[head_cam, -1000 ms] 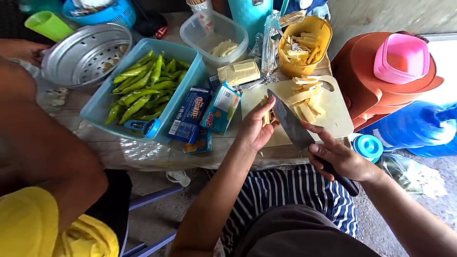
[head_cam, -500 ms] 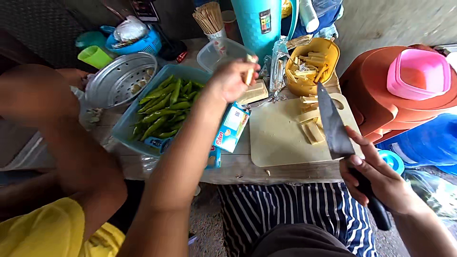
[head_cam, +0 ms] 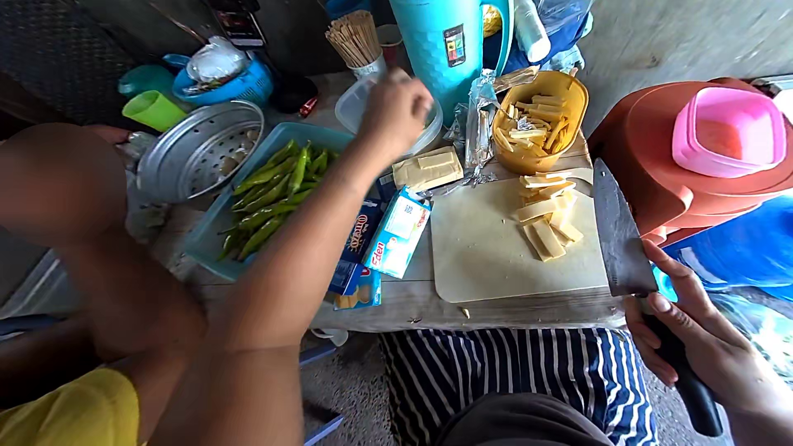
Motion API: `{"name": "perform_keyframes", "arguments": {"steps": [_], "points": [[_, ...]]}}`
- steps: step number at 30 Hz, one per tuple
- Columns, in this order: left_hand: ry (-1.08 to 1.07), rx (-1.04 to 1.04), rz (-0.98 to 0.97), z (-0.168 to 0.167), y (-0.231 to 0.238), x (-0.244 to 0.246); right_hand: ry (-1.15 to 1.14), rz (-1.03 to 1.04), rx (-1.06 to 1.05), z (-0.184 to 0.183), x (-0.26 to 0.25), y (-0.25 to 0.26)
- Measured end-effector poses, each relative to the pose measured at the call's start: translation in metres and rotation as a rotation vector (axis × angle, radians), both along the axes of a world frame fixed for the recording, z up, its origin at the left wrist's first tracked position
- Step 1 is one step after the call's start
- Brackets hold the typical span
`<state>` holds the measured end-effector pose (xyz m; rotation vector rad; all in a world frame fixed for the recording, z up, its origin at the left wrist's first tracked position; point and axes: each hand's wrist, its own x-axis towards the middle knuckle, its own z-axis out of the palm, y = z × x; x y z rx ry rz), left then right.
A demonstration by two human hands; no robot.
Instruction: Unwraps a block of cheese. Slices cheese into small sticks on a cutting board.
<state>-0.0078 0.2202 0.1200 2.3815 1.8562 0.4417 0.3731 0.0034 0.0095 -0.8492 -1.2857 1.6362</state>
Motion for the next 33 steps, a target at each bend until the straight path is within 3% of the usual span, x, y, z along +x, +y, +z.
{"name": "perform_keyframes", "arguments": {"steps": [2,6,12,16,26,30,33], "points": [[0.103,-0.035,-0.113,-0.019,-0.032,0.020,-0.023,0.001,0.015,0.000,-0.002,0.000],[0.278,-0.050,-0.058,-0.045,-0.059,0.032,-0.048,0.023,0.036,0.002,-0.010,0.000],[0.075,-0.193,-0.072,-0.040,-0.054,0.019,-0.055,0.061,0.065,0.004,-0.019,-0.008],[0.070,-0.305,-0.036,-0.031,-0.048,0.020,-0.073,0.059,0.064,0.009,-0.020,-0.016],[-0.031,-0.285,-0.046,-0.018,-0.058,0.020,-0.105,0.074,0.087,0.015,-0.016,-0.027],[-0.276,-0.381,-0.237,-0.013,-0.099,0.033,-0.168,0.081,0.065,0.014,-0.016,-0.024],[-0.327,-0.539,-0.456,-0.035,-0.132,0.049,-0.340,0.109,0.040,0.015,-0.025,-0.019]]}}
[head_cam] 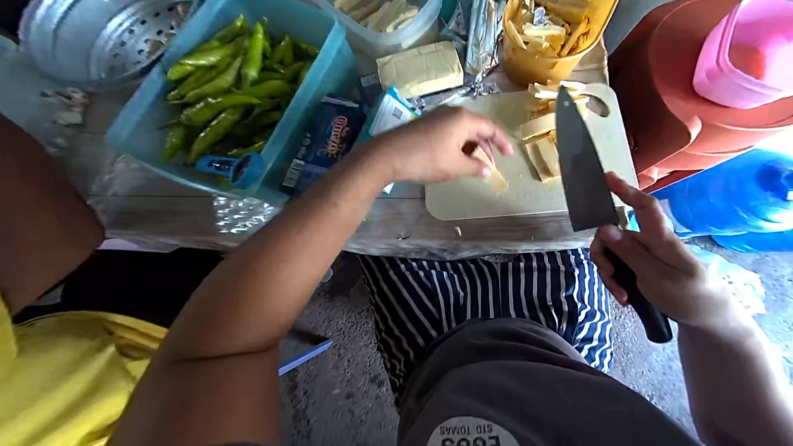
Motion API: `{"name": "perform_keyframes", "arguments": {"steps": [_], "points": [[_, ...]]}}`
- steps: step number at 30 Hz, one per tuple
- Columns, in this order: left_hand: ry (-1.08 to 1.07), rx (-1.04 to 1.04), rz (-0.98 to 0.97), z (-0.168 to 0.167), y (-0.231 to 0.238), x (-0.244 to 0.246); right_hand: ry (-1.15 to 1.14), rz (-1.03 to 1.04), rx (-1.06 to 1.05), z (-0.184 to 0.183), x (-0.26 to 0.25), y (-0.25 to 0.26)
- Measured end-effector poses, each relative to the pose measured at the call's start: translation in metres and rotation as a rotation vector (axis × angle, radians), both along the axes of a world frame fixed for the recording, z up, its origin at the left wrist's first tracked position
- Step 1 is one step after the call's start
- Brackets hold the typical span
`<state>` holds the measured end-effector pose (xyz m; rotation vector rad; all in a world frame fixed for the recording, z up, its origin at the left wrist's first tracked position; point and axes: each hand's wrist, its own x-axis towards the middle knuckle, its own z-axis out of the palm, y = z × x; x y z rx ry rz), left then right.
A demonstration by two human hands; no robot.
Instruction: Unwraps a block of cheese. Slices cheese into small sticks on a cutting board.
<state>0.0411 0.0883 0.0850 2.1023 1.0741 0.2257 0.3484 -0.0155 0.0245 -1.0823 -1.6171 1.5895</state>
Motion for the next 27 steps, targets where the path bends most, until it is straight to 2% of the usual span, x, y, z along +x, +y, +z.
{"name": "perform_keyframes", "arguments": {"steps": [3,6,9,15,20,27], "points": [[0.097,0.052,-0.008,-0.025,-0.020,0.012,-0.275,0.019,0.061,0.001,-0.011,0.008],[0.146,0.333,0.138,-0.050,-0.036,0.013,-0.576,0.071,0.232,0.002,-0.021,0.016],[0.064,0.530,0.210,-0.068,-0.056,0.009,-0.753,0.142,0.409,0.011,-0.030,0.020],[-0.092,0.731,0.305,-0.105,-0.080,0.015,-0.944,0.251,0.509,0.027,-0.051,0.017],[-0.115,0.791,0.331,-0.112,-0.081,0.018,-1.048,0.325,0.553,0.036,-0.062,0.010],[-0.160,0.833,0.329,-0.116,-0.079,0.018,-1.232,0.314,0.591,0.033,-0.076,-0.003]]}}
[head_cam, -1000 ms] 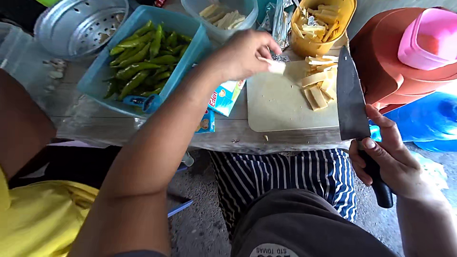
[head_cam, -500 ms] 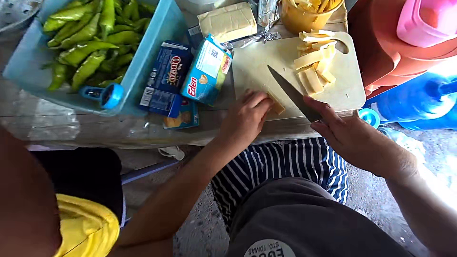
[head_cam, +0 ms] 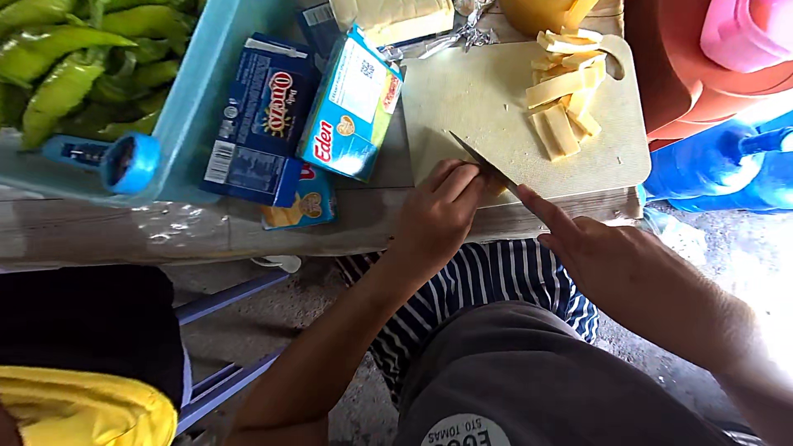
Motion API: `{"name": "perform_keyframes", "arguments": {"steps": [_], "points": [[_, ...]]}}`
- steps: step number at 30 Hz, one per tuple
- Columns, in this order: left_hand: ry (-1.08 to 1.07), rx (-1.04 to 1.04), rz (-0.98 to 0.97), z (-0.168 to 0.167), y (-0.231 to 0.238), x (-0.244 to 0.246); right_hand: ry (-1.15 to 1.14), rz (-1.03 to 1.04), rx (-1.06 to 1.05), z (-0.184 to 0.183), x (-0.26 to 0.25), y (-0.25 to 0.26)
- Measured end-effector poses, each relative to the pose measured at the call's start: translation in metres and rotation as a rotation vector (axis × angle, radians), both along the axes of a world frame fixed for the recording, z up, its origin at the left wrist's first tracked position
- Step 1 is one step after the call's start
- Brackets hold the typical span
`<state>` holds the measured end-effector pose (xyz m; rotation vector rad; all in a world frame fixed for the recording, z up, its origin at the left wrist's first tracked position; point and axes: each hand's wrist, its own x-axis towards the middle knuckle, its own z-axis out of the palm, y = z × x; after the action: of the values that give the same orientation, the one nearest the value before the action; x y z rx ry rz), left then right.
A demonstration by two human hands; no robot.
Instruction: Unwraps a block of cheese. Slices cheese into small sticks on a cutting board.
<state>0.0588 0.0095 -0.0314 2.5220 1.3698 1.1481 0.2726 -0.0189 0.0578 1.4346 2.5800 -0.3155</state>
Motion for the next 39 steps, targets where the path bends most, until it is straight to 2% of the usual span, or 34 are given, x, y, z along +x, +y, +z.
{"name": "perform_keyframes", "arguments": {"steps": [2,5,7,10,14,19,21,23,24,26,28,31,39], "points": [[-0.018,-0.003,-0.001,0.000,0.000,0.000,0.052,-0.004,-0.057,-0.002,0.003,0.006],[-0.029,-0.026,0.012,-0.001,-0.002,0.000,0.288,-0.072,-0.318,0.003,0.025,0.031],[-0.028,-0.004,0.026,-0.002,-0.001,0.000,0.308,-0.076,-0.264,0.007,0.027,0.033],[-0.031,0.007,0.029,-0.004,-0.003,0.000,0.180,0.028,-0.101,0.009,0.018,0.018],[-0.036,0.015,0.028,-0.004,-0.003,0.000,0.031,0.057,-0.080,0.013,0.009,0.008],[-0.043,0.030,0.025,-0.004,-0.002,0.001,0.010,0.042,-0.074,0.002,0.002,0.004],[-0.034,0.013,0.028,-0.003,-0.001,0.000,0.156,-0.038,-0.206,-0.002,0.010,0.011],[-0.007,-0.040,0.033,0.001,-0.001,0.000,0.401,-0.193,-0.506,-0.005,0.026,0.025],[0.008,-0.070,0.031,0.003,0.001,0.000,0.521,-0.236,-0.588,-0.007,0.033,0.029],[0.070,-0.158,-0.004,0.011,0.006,-0.004,0.619,-0.205,-0.516,-0.006,0.042,0.026],[0.155,-0.237,-0.079,0.019,0.011,-0.009,0.589,-0.120,-0.326,-0.002,0.046,0.018],[0.278,-0.216,-0.187,0.035,0.020,-0.013,0.567,-0.014,-0.109,0.004,0.051,0.012],[0.521,-0.377,-0.297,0.063,0.036,-0.001,0.613,0.008,-0.027,0.004,0.064,0.005]]}}
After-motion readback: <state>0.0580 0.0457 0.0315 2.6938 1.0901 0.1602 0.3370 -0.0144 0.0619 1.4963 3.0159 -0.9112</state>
